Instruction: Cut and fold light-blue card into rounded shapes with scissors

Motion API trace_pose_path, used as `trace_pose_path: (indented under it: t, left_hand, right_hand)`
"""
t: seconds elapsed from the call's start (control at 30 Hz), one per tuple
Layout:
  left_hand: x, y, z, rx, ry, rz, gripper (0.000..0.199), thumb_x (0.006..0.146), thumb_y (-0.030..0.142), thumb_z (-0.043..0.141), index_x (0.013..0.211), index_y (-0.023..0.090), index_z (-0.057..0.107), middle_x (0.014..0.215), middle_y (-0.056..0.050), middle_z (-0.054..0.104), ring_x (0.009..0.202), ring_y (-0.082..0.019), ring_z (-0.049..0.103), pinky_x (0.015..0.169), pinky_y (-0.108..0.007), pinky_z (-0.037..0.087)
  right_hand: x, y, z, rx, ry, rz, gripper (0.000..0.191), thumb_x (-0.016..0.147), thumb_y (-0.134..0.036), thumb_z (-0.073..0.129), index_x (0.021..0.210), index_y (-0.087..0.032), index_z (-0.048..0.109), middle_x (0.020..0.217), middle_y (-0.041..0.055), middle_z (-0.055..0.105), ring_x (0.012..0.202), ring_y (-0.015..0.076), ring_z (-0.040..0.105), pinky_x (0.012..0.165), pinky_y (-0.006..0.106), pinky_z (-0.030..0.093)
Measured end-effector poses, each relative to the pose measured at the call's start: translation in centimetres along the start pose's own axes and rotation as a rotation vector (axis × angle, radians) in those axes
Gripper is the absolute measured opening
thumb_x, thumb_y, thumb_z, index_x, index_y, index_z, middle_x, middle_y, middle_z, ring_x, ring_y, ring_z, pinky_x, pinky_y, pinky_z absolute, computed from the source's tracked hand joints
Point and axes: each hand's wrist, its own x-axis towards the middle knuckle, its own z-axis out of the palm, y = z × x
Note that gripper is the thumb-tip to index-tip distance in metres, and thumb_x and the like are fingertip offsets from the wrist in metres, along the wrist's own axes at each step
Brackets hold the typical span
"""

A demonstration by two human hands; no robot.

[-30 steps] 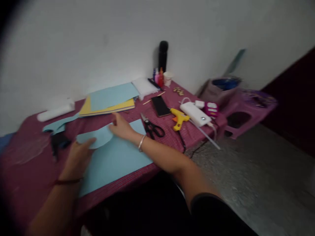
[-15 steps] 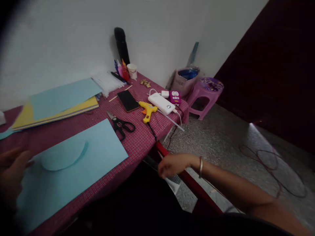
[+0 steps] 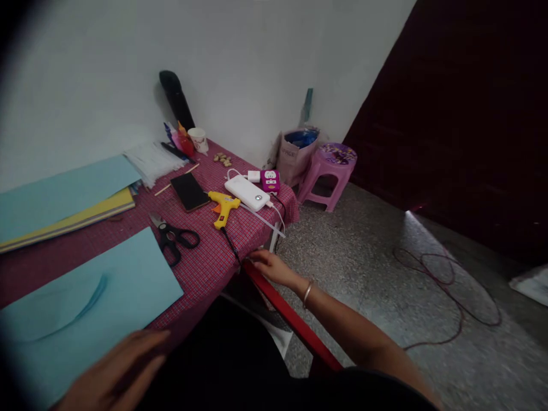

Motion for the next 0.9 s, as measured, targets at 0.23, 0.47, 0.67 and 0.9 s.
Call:
trace_pose_path:
  t: [0.23, 0.47, 0.67, 0.9]
  left_hand:
    - [-1.8, 1.2, 4.0, 0.011, -0.201, 0.183, 0.024, 0.085, 0.028, 0.061, 0.108, 0.028, 0.063, 0.093, 0.000, 0.073, 0.081, -0.013, 0.071, 0.074, -0.015, 0.056]
    - [-3.2, -0.2, 5.8, -0.063, -0.174, 0.018, 0.021, 0.086, 0.026, 0.059, 0.107, 0.027, 0.063, 0.095, -0.002, 0.071, 0.085, -0.015, 0.069, 0.076, -0.021, 0.056]
    - [-1.0, 1.6, 6.9, -0.253, -0.394, -0.122, 0.018, 0.088, 0.026, 0.055, 0.100, 0.024, 0.067, 0.092, -0.005, 0.070, 0.085, -0.017, 0.066, 0.077, -0.027, 0.055]
    - [9.8, 7.2, 12.6, -0.769, -0.355, -0.216, 0.058, 0.079, 0.020, 0.063, 0.134, 0.018, 0.046, 0.125, -0.014, 0.059, 0.081, -0.014, 0.066, 0.074, -0.029, 0.054]
  right_hand:
    - [2.6, -1.2, 2.4, 0.026, -0.194, -0.055, 0.030, 0.080, -0.044, 0.057, 0.070, -0.017, 0.057, 0.065, -0.0021, 0.056, 0.062, 0.0122, 0.051, 0.062, 0.024, 0.043]
    - [-0.5, -2.5, -4.0, -0.121, 0.282, -0.053, 0.033, 0.086, -0.044, 0.049, 0.067, -0.018, 0.053, 0.060, -0.0030, 0.047, 0.060, 0.0117, 0.043, 0.057, 0.024, 0.034]
    - [-2.1, -8.2, -6.1, -0.156, 0.193, -0.100, 0.030, 0.085, -0.041, 0.053, 0.070, -0.016, 0.059, 0.063, -0.0018, 0.052, 0.059, 0.0107, 0.044, 0.057, 0.023, 0.035]
    - [-2.6, -14.0, -2.9, 0.147, -0.061, -0.071, 0.024, 0.086, -0.039, 0.056, 0.083, -0.015, 0.061, 0.066, -0.0026, 0.054, 0.056, 0.0080, 0.046, 0.053, 0.020, 0.038]
